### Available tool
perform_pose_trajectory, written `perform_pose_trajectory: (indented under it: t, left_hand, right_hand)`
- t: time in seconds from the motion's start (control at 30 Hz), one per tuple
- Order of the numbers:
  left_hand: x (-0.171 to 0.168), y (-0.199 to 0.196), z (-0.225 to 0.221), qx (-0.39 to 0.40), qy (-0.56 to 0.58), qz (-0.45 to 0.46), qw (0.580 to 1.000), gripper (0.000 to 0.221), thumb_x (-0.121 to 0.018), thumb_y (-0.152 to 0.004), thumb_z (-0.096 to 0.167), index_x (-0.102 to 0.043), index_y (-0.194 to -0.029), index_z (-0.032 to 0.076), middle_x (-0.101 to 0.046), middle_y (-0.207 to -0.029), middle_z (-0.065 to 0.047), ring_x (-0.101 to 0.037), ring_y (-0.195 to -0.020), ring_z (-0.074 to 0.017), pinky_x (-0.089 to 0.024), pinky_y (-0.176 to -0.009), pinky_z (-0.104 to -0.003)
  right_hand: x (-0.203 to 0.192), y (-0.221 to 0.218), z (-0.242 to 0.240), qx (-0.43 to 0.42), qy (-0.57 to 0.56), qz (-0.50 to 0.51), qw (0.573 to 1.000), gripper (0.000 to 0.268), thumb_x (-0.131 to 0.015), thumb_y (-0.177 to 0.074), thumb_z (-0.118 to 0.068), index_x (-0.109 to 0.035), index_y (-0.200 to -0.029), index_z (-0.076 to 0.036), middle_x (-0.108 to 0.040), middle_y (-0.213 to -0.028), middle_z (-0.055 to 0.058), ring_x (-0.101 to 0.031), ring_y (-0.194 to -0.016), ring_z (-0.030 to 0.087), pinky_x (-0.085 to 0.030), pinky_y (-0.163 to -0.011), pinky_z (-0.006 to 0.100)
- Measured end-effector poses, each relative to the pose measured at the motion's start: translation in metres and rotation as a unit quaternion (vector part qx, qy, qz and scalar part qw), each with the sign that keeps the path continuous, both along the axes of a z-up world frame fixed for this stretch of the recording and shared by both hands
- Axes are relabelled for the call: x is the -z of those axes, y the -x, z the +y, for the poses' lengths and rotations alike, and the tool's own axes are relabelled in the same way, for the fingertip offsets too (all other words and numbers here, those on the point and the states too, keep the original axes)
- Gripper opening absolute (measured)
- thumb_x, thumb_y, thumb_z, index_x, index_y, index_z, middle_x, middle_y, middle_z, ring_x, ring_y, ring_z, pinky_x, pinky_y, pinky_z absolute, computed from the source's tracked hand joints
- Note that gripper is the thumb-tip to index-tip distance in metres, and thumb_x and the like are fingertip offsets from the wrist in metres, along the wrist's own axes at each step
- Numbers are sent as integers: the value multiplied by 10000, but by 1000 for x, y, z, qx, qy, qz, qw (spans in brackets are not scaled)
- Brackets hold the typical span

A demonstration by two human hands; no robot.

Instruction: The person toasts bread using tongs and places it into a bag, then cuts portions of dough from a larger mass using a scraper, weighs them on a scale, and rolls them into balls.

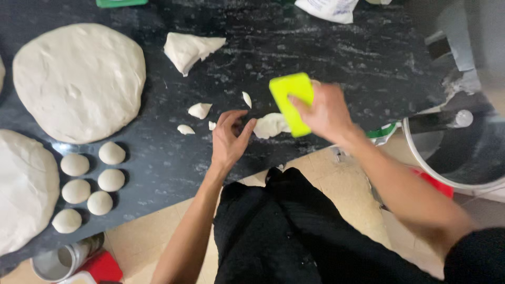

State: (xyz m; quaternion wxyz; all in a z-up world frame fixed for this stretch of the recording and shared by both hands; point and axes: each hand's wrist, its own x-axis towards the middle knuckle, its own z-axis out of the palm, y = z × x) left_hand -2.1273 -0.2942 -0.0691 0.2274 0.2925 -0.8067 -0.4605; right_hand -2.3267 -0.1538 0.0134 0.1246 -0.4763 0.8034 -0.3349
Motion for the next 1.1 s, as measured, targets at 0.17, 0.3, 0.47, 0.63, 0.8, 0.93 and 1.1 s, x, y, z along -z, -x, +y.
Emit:
perform_pose_trajectory:
  t: [0.17,0.3,0.47,0.63,0.8,0.93,1.1]
  left_hand:
    - [18,3,19,134,57,69,987,549,-821,-802,123,-651,-1303,-26,-649,-1345,-207,-623,-1212,-390,-515,-1028,-430]
    - [30,12,21,122,53,35,991,562,-835,-779,124,-647,-1287,-28,-651,-1330,-196,-626,-1186,-391,-523,-1012,-427]
    - [29,10,18,87,82,11,993,494,-835,-755,117,-668,-1202,-14,-655,-1254,-205,-621,-1120,-419,-515,-973,-458]
    - [5,-46,0,-16,7,-45,999,401,-842,-773,154,-677,-1121,44,-689,-1103,-169,-660,-1034,-383,-529,-894,-459]
    - [6,-125,-46,-172,180,-70,966,304,-714,-854,73,-599,-1125,-5,-574,-1147,-229,-539,-1090,-430,-448,-944,-518]
    - [36,-129,-22,-147,282,-53,947,152,-666,-940,33,-607,-1079,27,-594,-1191,-188,-541,-1163,-404,-433,-1003,-510]
    - [23,-171,-21,-120,300,-84,943,200,-724,-851,156,-634,-1005,67,-595,-1095,-157,-549,-1093,-398,-433,-939,-513]
  right_hand:
    - [19,-49,10,29,11,42,999,209,-707,-918,-174,-713,-1044,-8,-731,-841,197,-710,-745,409,-557,-663,476]
    - [48,-53,1,71,-115,43,990,275,-741,-912,-239,-673,-895,27,-698,-770,238,-704,-748,430,-566,-715,499]
    - [72,-54,-25,52,-98,32,993,235,-722,-874,-213,-700,-903,19,-720,-785,228,-702,-751,440,-552,-713,515]
    - [75,-56,-58,15,-87,-54,995,286,-750,-881,-264,-717,-927,16,-736,-813,208,-730,-778,388,-569,-703,455]
    - [62,-50,-72,-10,-22,-93,995,253,-753,-903,-255,-734,-1026,-34,-769,-889,143,-770,-811,299,-586,-709,398]
    - [54,-61,-96,-63,-25,-95,993,254,-741,-916,-257,-742,-1048,-40,-776,-917,137,-771,-831,289,-582,-708,393]
    - [51,-77,-114,-109,-65,-62,990,281,-762,-921,-283,-742,-1025,-23,-766,-887,167,-760,-819,319,-579,-724,403]
